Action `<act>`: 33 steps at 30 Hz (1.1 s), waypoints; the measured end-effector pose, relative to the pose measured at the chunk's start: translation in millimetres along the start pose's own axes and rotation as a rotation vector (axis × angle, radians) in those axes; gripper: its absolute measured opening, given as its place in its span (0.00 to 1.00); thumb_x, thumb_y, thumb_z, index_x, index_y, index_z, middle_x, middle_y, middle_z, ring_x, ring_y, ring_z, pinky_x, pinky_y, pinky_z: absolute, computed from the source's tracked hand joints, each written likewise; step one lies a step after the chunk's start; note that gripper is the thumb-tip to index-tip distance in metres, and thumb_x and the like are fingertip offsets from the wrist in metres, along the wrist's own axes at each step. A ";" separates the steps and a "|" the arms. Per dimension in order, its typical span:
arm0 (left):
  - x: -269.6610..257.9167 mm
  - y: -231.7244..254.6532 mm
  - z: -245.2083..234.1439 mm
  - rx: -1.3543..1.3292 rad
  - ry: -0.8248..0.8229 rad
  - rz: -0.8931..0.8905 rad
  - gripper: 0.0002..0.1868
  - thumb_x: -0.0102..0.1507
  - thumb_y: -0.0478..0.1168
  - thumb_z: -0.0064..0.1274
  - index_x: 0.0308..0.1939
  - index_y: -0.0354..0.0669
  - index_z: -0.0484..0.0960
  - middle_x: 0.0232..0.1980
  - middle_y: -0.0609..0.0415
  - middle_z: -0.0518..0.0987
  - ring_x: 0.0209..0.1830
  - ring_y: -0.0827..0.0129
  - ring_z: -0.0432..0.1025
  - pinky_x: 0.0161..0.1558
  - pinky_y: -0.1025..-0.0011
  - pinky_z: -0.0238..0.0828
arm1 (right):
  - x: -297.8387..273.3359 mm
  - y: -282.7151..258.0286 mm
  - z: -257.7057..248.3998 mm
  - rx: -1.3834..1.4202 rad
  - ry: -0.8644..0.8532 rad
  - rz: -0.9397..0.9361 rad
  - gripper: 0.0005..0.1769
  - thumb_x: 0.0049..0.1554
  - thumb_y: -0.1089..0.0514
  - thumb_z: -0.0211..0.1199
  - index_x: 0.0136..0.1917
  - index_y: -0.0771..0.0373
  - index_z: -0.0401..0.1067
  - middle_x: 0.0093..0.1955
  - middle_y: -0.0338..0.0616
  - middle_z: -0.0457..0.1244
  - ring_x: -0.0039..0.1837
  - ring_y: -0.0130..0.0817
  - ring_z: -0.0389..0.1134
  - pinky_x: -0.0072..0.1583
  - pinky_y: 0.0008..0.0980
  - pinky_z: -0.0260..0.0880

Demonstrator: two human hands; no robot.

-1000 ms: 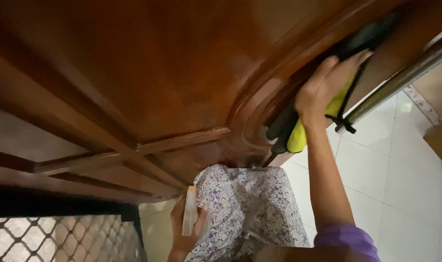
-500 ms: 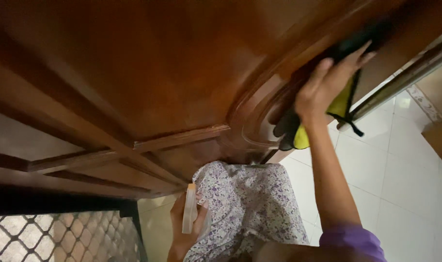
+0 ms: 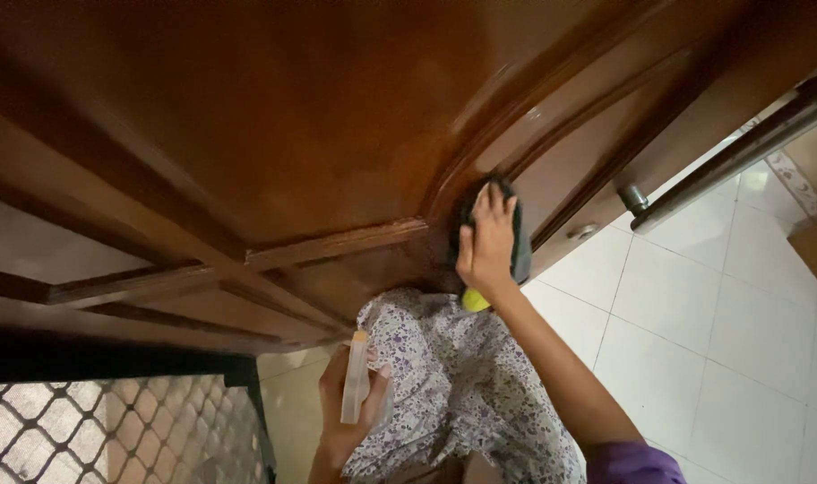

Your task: The person is cleaning a wooden door using a spray bottle and a cloth.

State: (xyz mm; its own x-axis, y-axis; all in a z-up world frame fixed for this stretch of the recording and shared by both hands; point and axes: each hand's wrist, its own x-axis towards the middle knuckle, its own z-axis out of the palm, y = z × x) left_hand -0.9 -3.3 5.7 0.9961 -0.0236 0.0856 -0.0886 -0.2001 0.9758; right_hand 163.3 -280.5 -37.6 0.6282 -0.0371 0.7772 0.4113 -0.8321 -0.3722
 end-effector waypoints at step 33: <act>-8.3 -8.4 -8.1 -0.014 0.043 -0.006 0.12 0.58 0.35 0.62 0.43 0.36 0.79 0.28 0.52 0.79 0.25 0.71 0.74 0.29 0.70 0.71 | 31.8 12.5 -97.9 0.601 0.814 0.647 0.38 0.72 0.41 0.51 0.82 0.70 0.49 0.83 0.50 0.50 0.84 0.42 0.50 0.83 0.40 0.43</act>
State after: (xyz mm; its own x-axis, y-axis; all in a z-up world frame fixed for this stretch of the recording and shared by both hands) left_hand -8.3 6.6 -1.6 0.9960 0.0197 0.0877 -0.0825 -0.1864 0.9790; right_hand 123.7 -346.2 32.1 0.3196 -0.8720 0.3708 0.5519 -0.1468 -0.8209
